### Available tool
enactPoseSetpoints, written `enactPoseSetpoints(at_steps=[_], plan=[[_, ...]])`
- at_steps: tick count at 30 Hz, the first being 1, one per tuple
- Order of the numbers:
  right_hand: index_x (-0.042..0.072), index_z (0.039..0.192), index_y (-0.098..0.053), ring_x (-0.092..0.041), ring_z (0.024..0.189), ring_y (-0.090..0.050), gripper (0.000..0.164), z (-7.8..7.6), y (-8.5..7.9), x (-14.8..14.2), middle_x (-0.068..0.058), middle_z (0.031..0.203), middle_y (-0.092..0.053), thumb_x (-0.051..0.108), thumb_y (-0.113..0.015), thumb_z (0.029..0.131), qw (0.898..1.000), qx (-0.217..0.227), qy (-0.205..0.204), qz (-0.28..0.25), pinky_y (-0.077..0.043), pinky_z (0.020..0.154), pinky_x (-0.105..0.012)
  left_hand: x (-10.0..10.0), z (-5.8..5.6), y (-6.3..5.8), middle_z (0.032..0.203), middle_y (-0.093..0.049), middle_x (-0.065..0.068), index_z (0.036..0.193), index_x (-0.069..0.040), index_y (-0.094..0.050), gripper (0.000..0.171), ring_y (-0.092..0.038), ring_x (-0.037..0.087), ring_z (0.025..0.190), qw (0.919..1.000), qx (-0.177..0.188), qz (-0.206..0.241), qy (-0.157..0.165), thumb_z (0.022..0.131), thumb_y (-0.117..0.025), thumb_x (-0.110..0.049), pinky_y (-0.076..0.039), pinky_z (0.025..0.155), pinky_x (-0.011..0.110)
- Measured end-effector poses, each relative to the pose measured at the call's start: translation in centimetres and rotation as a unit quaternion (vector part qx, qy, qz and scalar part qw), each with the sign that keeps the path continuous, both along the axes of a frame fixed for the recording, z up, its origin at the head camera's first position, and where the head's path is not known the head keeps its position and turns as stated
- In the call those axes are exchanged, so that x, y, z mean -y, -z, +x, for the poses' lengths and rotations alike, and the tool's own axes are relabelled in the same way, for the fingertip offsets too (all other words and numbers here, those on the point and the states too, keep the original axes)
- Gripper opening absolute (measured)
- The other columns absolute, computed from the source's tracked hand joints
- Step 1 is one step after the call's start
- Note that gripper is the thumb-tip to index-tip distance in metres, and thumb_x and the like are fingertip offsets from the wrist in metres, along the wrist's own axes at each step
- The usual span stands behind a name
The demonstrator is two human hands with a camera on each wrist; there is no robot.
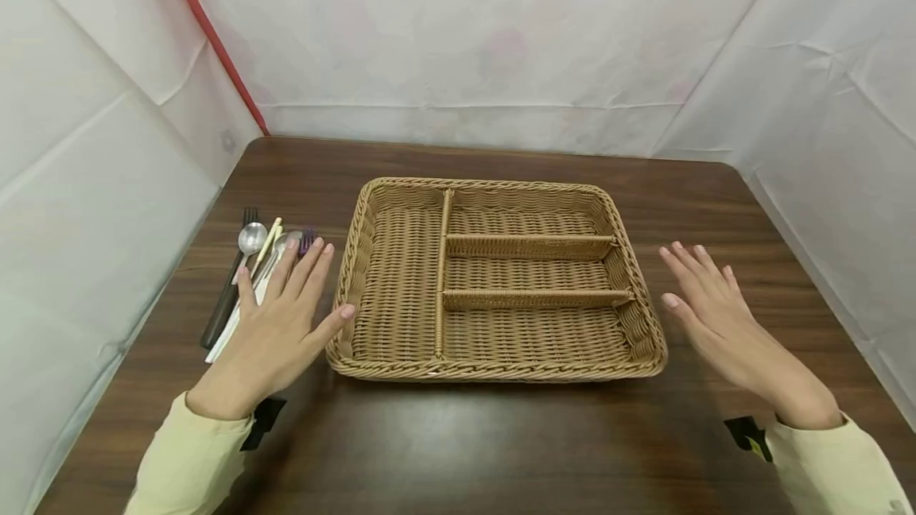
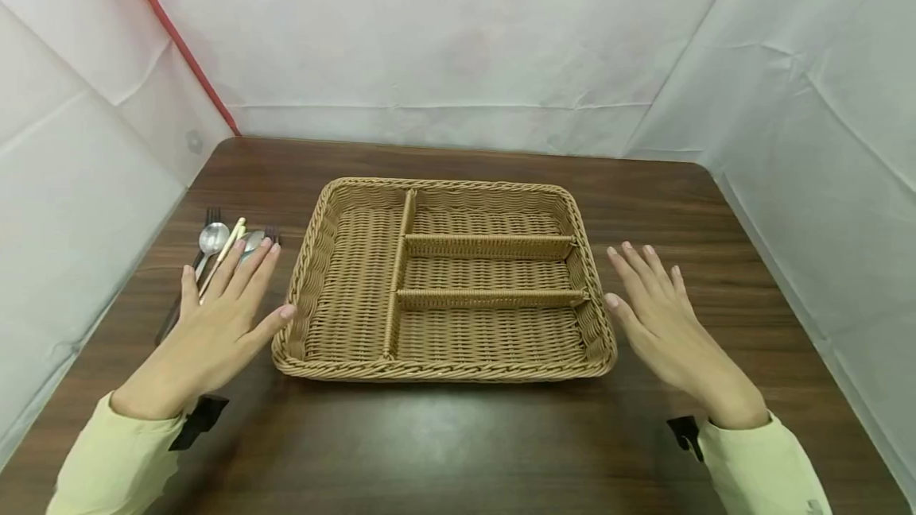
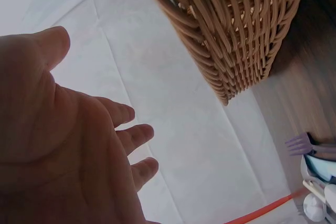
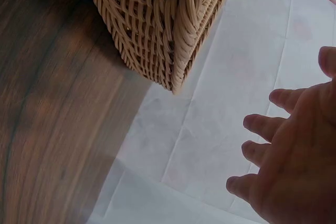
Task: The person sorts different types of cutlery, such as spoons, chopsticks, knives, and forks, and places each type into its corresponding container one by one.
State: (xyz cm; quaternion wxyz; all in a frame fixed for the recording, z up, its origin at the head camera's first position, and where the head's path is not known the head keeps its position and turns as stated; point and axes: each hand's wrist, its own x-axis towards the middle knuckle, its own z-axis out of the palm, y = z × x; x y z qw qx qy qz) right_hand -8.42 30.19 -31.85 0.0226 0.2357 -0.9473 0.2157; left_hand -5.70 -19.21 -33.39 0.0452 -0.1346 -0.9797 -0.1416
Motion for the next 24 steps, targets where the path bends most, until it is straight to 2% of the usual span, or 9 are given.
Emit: enactPoseSetpoints(at_steps=[10, 13, 15, 17, 20, 22, 24], plan=[[0.008, 0.152, -0.015, -0.037, 0.143, 0.004, 0.053, -0.1, 0.9, 0.4, -0.025, 0.154, -0.013, 0.021, -0.033, 0.104, 0.999, 0.035, 0.001, -0.021, 0.013, 0.107, -0.057, -0.4, 0.2, 0.2, 0.158, -0.01, 0.011, 0.153, -0.007, -0.011, 0.073, 0.005, 0.027, 0.144, 0.9998, 0.021, -0.001, 0.006, 0.099, -0.036, -0.051, 0.015, 0.1, 0.067], [0.003, 0.151, -0.015, -0.043, 0.141, 0.001, 0.052, -0.7, 1.0, 0.4, -0.031, 0.151, -0.014, 0.022, -0.028, 0.105, 0.997, 0.049, 0.0, -0.059, 0.013, 0.105, -0.061, 0.0, 0.0, -0.1, 0.157, -0.014, 0.013, 0.152, -0.006, -0.013, 0.07, 0.0, 0.03, 0.144, 0.9998, 0.017, 0.006, 0.009, 0.101, -0.034, -0.048, 0.009, 0.104, 0.064], [-0.001, 0.15, -0.012, -0.047, 0.139, 0.002, 0.052, -1.1, 1.1, 0.4, -0.034, 0.15, -0.01, 0.022, -0.024, 0.105, 0.993, 0.074, 0.0, -0.09, 0.013, 0.104, -0.062, 0.4, -0.4, -0.2, 0.154, -0.021, 0.017, 0.151, -0.003, -0.018, 0.066, -0.01, 0.034, 0.143, 0.9998, 0.002, 0.014, 0.013, 0.102, -0.038, -0.042, 0.0, 0.108, 0.062], [-0.001, 0.151, -0.006, -0.048, 0.138, 0.006, 0.054, -1.5, 1.2, 0.3, -0.035, 0.15, -0.003, 0.025, -0.021, 0.105, 0.987, 0.113, 0.009, -0.116, 0.012, 0.103, -0.064, 1.0, -1.0, -0.1, 0.147, -0.033, 0.022, 0.147, 0.002, -0.027, 0.061, -0.024, 0.039, 0.137, 0.9995, -0.025, 0.018, 0.011, 0.101, -0.044, -0.033, -0.015, 0.108, 0.059], [0.001, 0.151, 0.003, -0.05, 0.137, 0.008, 0.059, -2.1, 1.6, 0.3, -0.034, 0.151, 0.006, 0.027, -0.024, 0.105, 0.976, 0.162, 0.027, -0.141, 0.005, 0.102, -0.068, 2.0, -1.9, 0.5, 0.123, -0.051, 0.027, 0.131, 0.008, -0.046, 0.047, -0.045, 0.043, 0.115, 0.9978, -0.061, 0.015, -0.019, 0.096, -0.055, -0.022, -0.035, 0.095, 0.056], [0.0, 0.15, 0.006, -0.053, 0.136, 0.004, 0.062, -2.6, 2.1, 0.5, -0.034, 0.151, 0.006, 0.027, -0.028, 0.105, 0.97, 0.182, 0.038, -0.157, -0.003, 0.101, -0.07, 2.7, -2.3, 0.9, 0.104, -0.057, 0.027, 0.114, 0.01, -0.054, 0.035, -0.051, 0.043, 0.098, 0.9967, -0.062, 0.007, -0.051, 0.092, -0.06, -0.017, -0.041, 0.083, 0.055], [-0.004, 0.149, 0.006, -0.055, 0.135, -0.003, 0.064, -3.1, 2.7, 0.7, -0.037, 0.149, 0.001, 0.026, -0.03, 0.105, 0.965, 0.19, 0.041, -0.174, -0.008, 0.101, -0.069, 3.2, -2.6, 1.3, 0.088, -0.057, 0.023, 0.096, 0.009, -0.056, 0.025, -0.054, 0.04, 0.083, 0.996, -0.041, -0.004, -0.08, 0.09, -0.063, -0.015, -0.044, 0.072, 0.053]])
